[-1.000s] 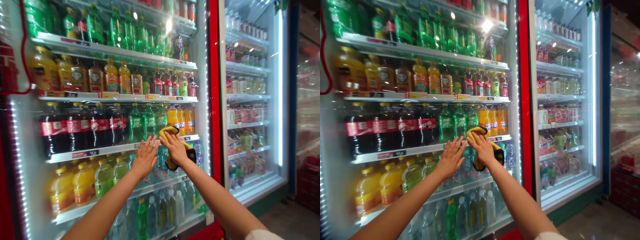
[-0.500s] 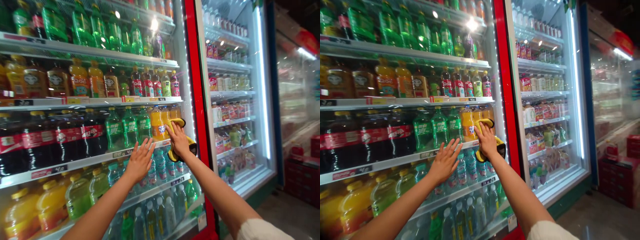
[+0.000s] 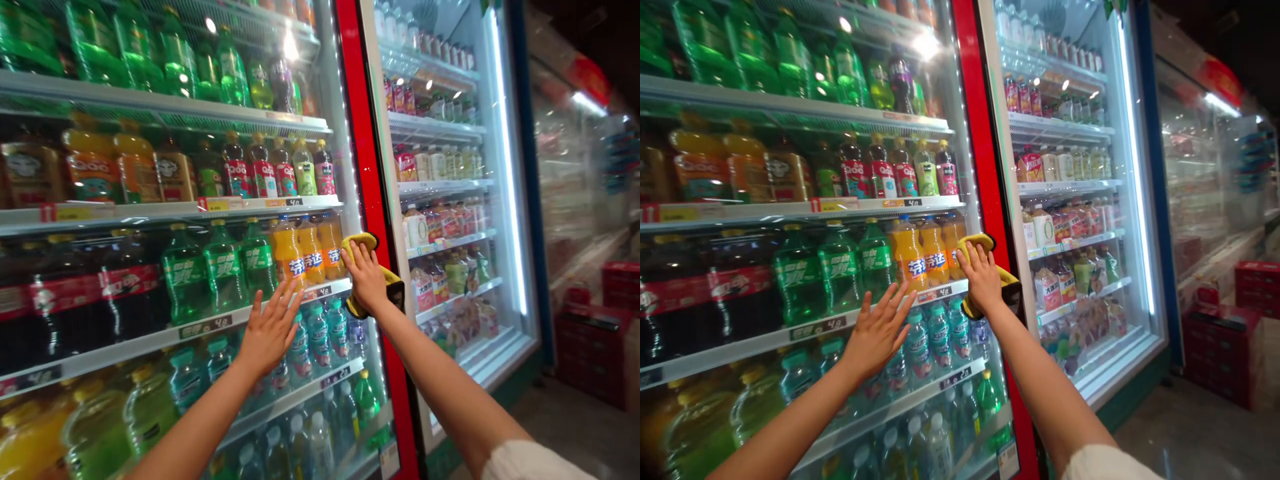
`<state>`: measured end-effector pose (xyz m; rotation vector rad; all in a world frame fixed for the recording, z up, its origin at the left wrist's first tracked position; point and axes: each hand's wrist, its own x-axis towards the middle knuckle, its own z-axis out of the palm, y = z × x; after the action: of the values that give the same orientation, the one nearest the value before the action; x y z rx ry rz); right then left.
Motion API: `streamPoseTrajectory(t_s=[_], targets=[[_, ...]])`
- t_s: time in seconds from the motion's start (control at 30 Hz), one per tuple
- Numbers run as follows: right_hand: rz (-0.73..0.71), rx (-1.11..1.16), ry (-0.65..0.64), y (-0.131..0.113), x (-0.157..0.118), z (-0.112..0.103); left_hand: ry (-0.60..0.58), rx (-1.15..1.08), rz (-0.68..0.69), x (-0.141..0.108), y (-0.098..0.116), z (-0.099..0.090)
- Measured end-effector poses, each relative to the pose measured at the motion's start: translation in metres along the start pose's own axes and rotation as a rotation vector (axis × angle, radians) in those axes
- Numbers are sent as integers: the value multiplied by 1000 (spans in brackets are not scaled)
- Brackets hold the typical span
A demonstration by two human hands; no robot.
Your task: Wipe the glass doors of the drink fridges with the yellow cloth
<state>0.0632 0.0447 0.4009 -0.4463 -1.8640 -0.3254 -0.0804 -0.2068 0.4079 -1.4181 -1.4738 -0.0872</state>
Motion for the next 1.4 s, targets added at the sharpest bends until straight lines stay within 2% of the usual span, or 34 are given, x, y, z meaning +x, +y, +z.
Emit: streamPoseTrajectory(t_s=[0.07, 0.13, 0.23, 0.3, 0.37, 0.47, 0.53, 0.6, 0.7, 0.77, 0.83, 0.93, 1.0, 1.07, 1.17, 1.23, 1.3, 1.4], targets=[[31, -3, 19, 18, 5, -2, 5, -5, -6, 10, 5, 2], [97, 19, 57, 26, -11, 4, 11, -2, -15, 15, 9, 5], [199, 66, 119, 24, -48, 21, 26, 10, -24, 14, 10, 7], [263, 83, 137, 19, -54, 27, 30, 13, -10, 12, 8, 7], [313, 96, 144, 19, -35, 26, 26, 13, 14, 11, 4, 6], [345, 124, 190, 27, 17, 18, 15, 18, 50, 12, -2, 3], [340, 131, 229, 31, 34, 17, 7, 23, 64, 13, -4, 1], [340, 122, 255, 31, 24, 21, 1, 28, 68, 13, -5, 1], [355, 101, 265, 26, -19, 31, -1, 34, 64, 12, -4, 3], [345, 105, 250, 27, -32, 33, -1, 48, 70, 11, -5, 4], [329, 137, 226, 30, -14, 27, -7, 72, 87, 10, -6, 4], [350, 201, 212, 30, 50, 11, -32, 104, 104, 10, -7, 2], [342, 216, 211, 23, 81, 2, -46, 115, 107, 10, -8, 0], [259, 213, 187, 15, 83, -3, -52, 120, 115, 9, -9, -3], [16, 197, 88, 14, 44, -5, -54, 128, 111, 4, -16, -10], [-76, 178, 42, 20, 24, -4, -48, 132, 80, -1, -24, -15], [-28, 159, 58, 20, 28, -5, -40, 133, 63, -4, -32, -18], [130, 185, 136, -7, 70, -7, -46, 138, 74, -6, -35, -20]])
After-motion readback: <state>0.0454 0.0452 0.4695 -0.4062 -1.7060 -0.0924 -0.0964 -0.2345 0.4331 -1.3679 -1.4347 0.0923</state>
